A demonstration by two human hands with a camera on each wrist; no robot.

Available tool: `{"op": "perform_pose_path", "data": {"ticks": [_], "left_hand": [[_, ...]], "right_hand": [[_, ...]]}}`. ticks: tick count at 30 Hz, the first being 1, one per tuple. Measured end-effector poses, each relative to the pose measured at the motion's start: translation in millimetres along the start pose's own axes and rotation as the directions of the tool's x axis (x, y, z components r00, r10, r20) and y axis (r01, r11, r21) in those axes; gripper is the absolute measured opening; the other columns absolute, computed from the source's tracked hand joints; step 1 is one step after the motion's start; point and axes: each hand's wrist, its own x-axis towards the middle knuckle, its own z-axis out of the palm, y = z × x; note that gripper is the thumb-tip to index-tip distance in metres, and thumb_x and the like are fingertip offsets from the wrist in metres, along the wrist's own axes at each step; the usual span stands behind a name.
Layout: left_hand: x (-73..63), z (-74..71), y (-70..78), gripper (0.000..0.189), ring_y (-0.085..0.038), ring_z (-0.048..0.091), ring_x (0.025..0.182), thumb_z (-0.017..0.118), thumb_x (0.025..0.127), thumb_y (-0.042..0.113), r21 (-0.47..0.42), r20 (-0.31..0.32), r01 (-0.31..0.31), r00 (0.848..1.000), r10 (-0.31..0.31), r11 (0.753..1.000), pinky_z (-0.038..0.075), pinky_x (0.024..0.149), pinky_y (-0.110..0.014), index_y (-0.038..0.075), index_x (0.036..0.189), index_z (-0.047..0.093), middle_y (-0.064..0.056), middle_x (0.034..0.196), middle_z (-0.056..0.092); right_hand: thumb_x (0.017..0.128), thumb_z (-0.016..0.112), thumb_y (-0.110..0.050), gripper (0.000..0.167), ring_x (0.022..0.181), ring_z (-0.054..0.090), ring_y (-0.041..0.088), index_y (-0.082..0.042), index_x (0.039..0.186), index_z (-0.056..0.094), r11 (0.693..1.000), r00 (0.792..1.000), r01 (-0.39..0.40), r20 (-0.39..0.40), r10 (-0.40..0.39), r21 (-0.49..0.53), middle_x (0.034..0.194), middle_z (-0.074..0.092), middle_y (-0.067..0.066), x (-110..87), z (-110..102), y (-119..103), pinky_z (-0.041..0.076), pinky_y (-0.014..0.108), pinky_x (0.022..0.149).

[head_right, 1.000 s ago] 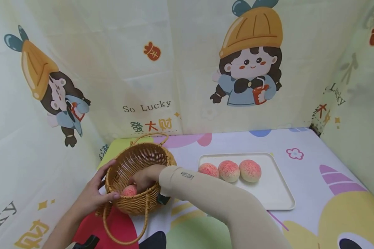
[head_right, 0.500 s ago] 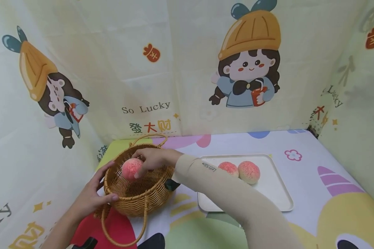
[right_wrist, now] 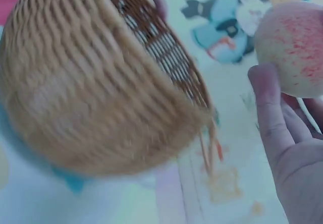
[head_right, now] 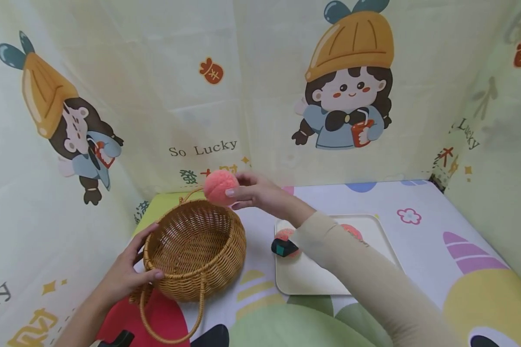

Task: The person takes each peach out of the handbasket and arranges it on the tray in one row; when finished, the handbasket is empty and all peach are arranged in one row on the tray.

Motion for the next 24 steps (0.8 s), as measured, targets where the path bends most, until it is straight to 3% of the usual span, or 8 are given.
{"op": "perform_pose_path", "data": {"ticks": [7, 10, 13, 15, 19, 21, 24], "left_hand": [[0.7, -1.2, -0.9, 0.106, -0.045, 0.024, 0.145, 0.087, 0.077, 0.015, 0.005, 0.0, -0.014, 1.0, 0.014, 1.0, 0.034, 0.103, -0.074, 0.027, 0.161, 0.024, -0.011, 0.164, 0.023], [1.0, -1.5, -0.7, 0.107, -0.044, 0.025, 0.145, 0.088, 0.076, 0.015, 0.01, 0.003, -0.017, 1.0, 0.017, 1.0, 0.034, 0.103, -0.074, 0.027, 0.161, 0.024, -0.01, 0.164, 0.023], [2.0, -0.5, 0.4, 0.107, -0.044, 0.026, 0.144, 0.088, 0.077, 0.016, 0.021, 0.009, -0.013, 1.0, 0.013, 1.0, 0.037, 0.101, -0.074, 0.028, 0.161, 0.024, -0.011, 0.164, 0.023], [2.3, -0.7, 0.5, 0.107, -0.044, 0.026, 0.144, 0.088, 0.077, 0.017, 0.029, 0.01, -0.004, 1.0, 0.004, 1.0, 0.038, 0.101, -0.073, 0.03, 0.161, 0.023, -0.01, 0.164, 0.023], [1.5, -2.3, 0.7, 0.108, -0.044, 0.026, 0.144, 0.088, 0.078, 0.018, 0.05, 0.013, 0.013, 1.0, -0.013, 0.999, 0.038, 0.101, -0.072, 0.031, 0.162, 0.021, -0.012, 0.164, 0.022], [1.1, -2.5, 0.4, 0.109, -0.045, 0.026, 0.143, 0.088, 0.078, 0.017, 0.054, 0.014, 0.017, 1.0, -0.018, 0.998, 0.037, 0.101, -0.072, 0.031, 0.162, 0.02, -0.013, 0.164, 0.021], [1.1, -1.4, -0.2, 0.109, -0.049, 0.027, 0.142, 0.087, 0.079, 0.017, 0.058, 0.017, 0.021, 1.0, -0.022, 0.998, 0.039, 0.099, -0.072, 0.031, 0.162, 0.019, -0.016, 0.163, 0.021]], "right_hand": [[0.098, 0.058, -0.016, 0.054, 0.103, 0.068, 0.025, -0.001, 0.146, 0.036, 0.999, 0.98, -0.014, -0.2, 0.005, -0.044, 0.129, 0.054, 0.016, -63.8, -60, -2, 0.058, 0.037, 0.09], [0.102, 0.054, -0.02, 0.046, 0.105, 0.069, 0.025, -0.011, 0.144, 0.037, 0.997, 0.962, -0.04, -0.273, 0.02, -0.066, 0.129, 0.055, 0.012, -100.8, -86, 0, 0.057, 0.038, 0.092], [0.104, 0.052, -0.021, 0.04, 0.105, 0.069, 0.022, -0.019, 0.143, 0.039, 0.984, 0.934, -0.061, -0.357, -0.002, -0.165, 0.127, 0.058, 0.006, -143.1, -111, 2, 0.056, 0.034, 0.091], [0.105, 0.052, -0.02, 0.039, 0.106, 0.068, 0.017, -0.022, 0.142, 0.042, 0.956, 0.91, -0.087, -0.413, -0.039, -0.281, 0.127, 0.058, 0.001, -170.6, -130, 5, 0.056, 0.03, 0.09], [0.104, 0.056, -0.022, 0.041, 0.106, 0.062, 0.006, -0.024, 0.144, 0.046, 0.839, 0.851, -0.227, -0.52, -0.076, -0.494, 0.125, 0.058, -0.012, -218.3, -162, 16, 0.053, 0.032, 0.089], [0.103, 0.058, -0.024, 0.042, 0.105, 0.06, 0.003, -0.023, 0.144, 0.047, 0.788, 0.829, -0.299, -0.556, -0.064, -0.537, 0.122, 0.059, -0.018, -236.9, -174, 22, 0.049, 0.04, 0.089], [0.103, 0.06, -0.025, 0.045, 0.104, 0.058, -0.001, -0.017, 0.145, 0.047, 0.75, 0.816, -0.353, -0.576, -0.045, -0.559, 0.117, 0.061, -0.023, -257.9, -188, 32, 0.046, 0.05, 0.09]]}}
